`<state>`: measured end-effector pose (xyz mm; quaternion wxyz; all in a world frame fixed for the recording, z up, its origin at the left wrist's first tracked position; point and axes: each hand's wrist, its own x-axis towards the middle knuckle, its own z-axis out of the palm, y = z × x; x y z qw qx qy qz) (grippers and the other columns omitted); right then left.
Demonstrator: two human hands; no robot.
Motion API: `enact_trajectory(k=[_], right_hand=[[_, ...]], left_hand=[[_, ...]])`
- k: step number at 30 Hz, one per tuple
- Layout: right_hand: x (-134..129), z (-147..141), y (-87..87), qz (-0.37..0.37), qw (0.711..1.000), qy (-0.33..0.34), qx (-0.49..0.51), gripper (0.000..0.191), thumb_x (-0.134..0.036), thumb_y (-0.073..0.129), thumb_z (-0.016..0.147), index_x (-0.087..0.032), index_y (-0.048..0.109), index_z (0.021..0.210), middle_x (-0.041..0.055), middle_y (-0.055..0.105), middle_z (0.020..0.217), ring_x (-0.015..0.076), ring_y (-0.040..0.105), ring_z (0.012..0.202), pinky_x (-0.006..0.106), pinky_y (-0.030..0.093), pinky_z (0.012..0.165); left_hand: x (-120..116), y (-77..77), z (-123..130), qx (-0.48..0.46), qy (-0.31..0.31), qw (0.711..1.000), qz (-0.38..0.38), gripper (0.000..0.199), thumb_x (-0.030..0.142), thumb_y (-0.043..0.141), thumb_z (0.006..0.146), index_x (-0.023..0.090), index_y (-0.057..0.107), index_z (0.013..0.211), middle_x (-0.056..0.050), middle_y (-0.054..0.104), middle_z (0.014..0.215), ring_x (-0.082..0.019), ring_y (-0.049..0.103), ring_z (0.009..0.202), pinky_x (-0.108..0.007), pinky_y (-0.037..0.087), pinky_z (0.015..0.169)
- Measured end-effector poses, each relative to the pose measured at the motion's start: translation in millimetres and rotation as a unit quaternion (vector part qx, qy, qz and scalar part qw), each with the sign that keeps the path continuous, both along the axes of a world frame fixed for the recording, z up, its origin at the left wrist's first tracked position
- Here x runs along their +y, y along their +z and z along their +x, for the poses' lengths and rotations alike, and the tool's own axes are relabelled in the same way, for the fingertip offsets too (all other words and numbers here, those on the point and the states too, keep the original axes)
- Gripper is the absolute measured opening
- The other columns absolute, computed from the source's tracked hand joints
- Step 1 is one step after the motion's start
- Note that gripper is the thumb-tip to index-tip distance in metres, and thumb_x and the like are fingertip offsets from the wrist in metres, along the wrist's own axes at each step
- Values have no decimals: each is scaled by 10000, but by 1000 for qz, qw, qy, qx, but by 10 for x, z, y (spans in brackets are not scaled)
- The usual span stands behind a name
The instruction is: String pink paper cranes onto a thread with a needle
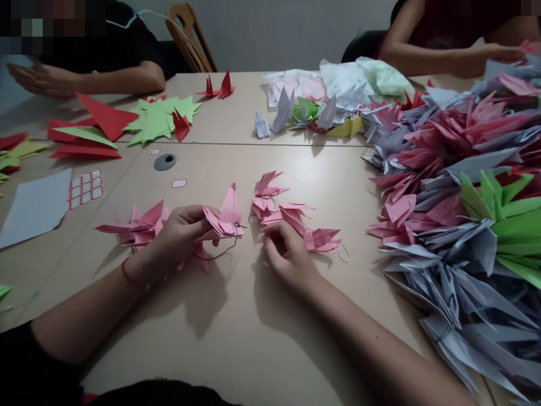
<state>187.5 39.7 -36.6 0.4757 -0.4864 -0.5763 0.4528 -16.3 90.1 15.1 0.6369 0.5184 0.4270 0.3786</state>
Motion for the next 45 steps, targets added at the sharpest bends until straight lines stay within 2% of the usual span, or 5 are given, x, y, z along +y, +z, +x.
enact_trajectory(k=[10, 23, 32, 40, 45], right_hand=[[-135, -171, 271, 202, 977, -28, -60, 263, -45, 526, 801, -212, 532, 1004, 24, 520, 792, 158, 508, 714, 309, 425, 616], [-239, -238, 358, 108, 993, 21, -49, 375, -61, 534, 816, -204, 491, 1160, -2, 462, 774, 130, 456, 691, 291, 418, 605], [-136, -242, 448, 10, 999, 43, -29, 141, -125, 526, 825, -217, 491, 926, -31, 440, 709, 103, 455, 610, 239, 392, 528], [-48, -181, 536, -102, 990, 91, -24, 122, -161, 553, 767, -206, 454, 821, -30, 456, 738, 86, 414, 574, 236, 366, 519], [-26, -116, 588, -149, 982, 109, -33, 102, -162, 552, 756, -199, 458, 768, -35, 444, 713, 82, 383, 564, 231, 335, 506]], left_hand=[[49, -52, 11, -12, -46, 997, -61, 222, 346, 739, 693, 130, 689, 689, -19, 652, 627, -84, 580, 490, -171, 514, 452], [-48, -51, -23, 17, -18, 995, -95, 117, 285, 720, 690, 171, 707, 672, -10, 638, 553, -170, 674, 619, -216, 554, 487], [-33, -69, -2, -8, -22, 998, -61, 85, 250, 736, 699, 171, 721, 672, -11, 681, 633, -119, 648, 601, -179, 536, 521], [-45, -95, -11, 18, -31, 999, -36, 128, 286, 741, 701, 159, 735, 689, -33, 711, 705, -110, 641, 615, -163, 529, 530], [-39, -112, -32, 41, -34, 998, -33, 127, 296, 709, 735, 173, 736, 732, -18, 705, 699, -86, 614, 537, -120, 466, 413]])
